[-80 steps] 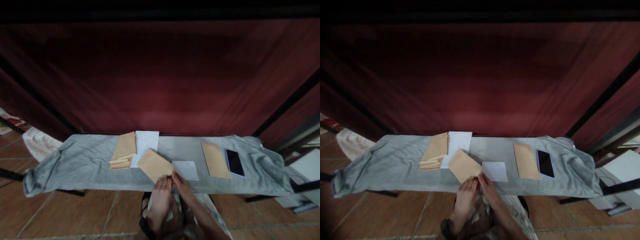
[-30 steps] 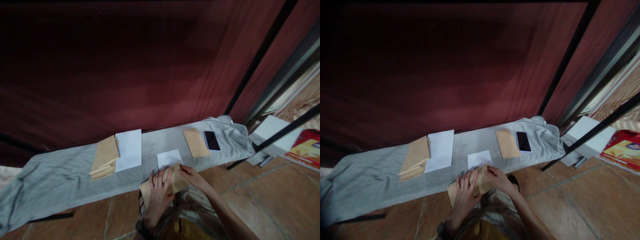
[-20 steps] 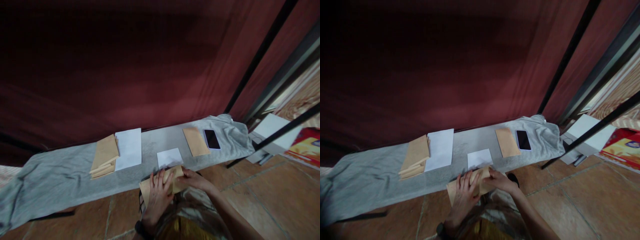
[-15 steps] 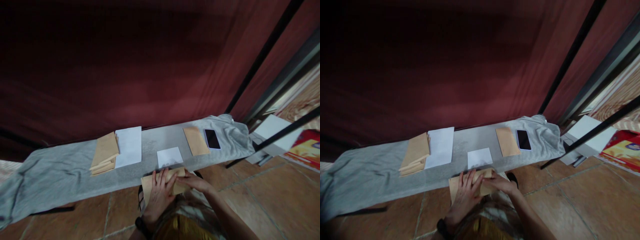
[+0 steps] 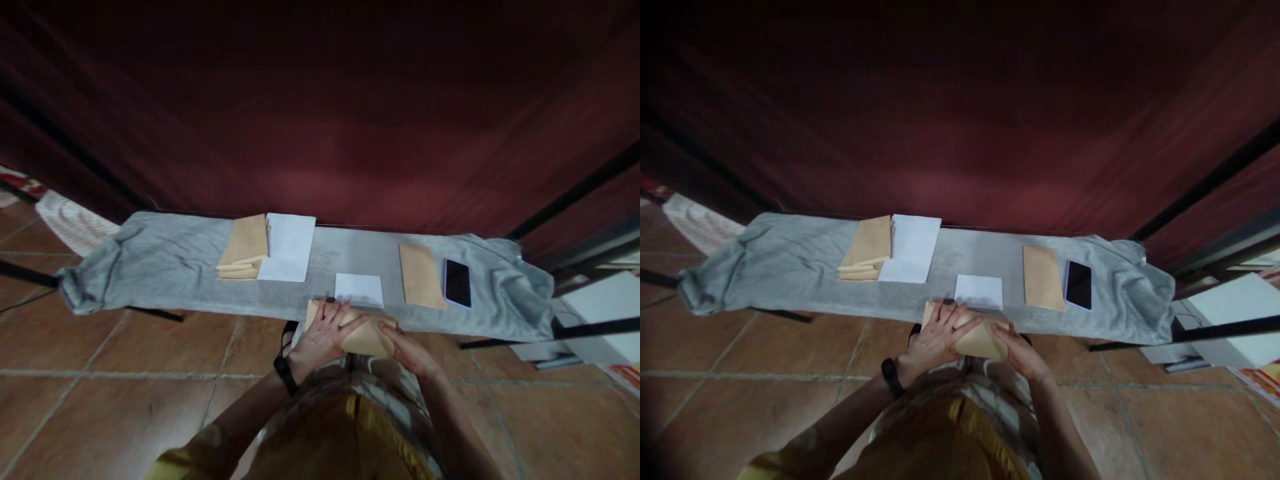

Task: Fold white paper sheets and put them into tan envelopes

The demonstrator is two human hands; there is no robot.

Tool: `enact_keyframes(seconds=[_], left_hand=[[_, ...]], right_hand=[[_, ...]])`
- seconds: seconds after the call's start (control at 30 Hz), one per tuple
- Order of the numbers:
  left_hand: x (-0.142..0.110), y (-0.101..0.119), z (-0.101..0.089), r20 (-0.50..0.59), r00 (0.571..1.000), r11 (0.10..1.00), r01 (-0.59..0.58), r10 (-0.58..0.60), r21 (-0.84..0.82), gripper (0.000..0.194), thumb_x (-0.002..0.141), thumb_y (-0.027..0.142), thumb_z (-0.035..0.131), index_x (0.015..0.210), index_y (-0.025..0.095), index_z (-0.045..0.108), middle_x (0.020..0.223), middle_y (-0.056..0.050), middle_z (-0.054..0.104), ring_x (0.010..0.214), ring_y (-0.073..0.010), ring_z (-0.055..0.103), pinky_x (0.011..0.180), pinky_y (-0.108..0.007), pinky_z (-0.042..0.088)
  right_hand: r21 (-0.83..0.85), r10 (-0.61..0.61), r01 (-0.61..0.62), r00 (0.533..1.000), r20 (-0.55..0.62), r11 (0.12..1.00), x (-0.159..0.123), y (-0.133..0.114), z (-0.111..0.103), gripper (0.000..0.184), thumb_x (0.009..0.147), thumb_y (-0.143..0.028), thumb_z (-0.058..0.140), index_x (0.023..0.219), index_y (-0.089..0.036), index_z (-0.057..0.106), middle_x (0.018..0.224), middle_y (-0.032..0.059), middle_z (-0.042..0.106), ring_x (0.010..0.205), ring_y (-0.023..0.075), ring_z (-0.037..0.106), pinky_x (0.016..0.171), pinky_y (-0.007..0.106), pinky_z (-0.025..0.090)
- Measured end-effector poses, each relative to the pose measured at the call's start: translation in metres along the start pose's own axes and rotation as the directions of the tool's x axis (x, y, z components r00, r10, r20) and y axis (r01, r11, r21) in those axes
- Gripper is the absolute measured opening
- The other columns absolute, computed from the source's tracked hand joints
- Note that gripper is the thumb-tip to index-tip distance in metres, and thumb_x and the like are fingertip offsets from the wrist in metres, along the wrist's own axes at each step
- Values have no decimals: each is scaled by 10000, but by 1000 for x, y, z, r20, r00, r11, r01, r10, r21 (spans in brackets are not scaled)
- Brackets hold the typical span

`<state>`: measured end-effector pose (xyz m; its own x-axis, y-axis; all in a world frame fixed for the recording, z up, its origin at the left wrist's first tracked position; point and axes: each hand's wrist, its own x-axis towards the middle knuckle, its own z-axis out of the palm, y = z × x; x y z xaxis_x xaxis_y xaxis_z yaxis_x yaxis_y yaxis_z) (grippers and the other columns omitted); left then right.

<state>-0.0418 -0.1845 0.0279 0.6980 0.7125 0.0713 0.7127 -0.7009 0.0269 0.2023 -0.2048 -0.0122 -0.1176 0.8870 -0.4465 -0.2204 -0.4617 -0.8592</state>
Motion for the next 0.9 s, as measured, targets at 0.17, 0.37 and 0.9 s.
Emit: enact_keyframes(seconds=[0.17, 0.37, 0.9], left_hand=[[2, 2, -4, -13, 1000, 1000, -16, 16, 10, 1008, 843, 524, 715, 1615, 367, 85, 1582, -139, 402, 1464, -359, 355, 1205, -662, 92], [0, -4, -4, -34, 998, 996, 55, -53, 64, 983, 872, 434, 706, 1618, 344, 72, 1551, -131, 446, 1445, -332, 388, 1221, -619, 103], [-25, -19, 11, -49, 982, 982, 178, -181, -65, 1057, 805, 435, 763, 1618, 335, 97, 1591, -118, 384, 1456, -335, 357, 1226, -579, 130]], right_hand=[[59, 111, -116, 991, 77, 992, 4, -3, -7, 533, 711, -565, 798, 1090, -206, 694, 1055, 114, 762, 1021, 300, 700, 933, 461, 541], [-296, 4, -17, 999, -46, 955, 30, -21, -26, 551, 804, -728, 568, 903, -207, 715, 869, 94, 763, 852, 279, 706, 726, 374, 553], [-945, -606, 68, 781, -150, 321, 95, -23, 4, 378, 805, -525, 738, 905, -181, 616, 975, 224, 669, 1082, 388, 612, 872, 443, 486]])
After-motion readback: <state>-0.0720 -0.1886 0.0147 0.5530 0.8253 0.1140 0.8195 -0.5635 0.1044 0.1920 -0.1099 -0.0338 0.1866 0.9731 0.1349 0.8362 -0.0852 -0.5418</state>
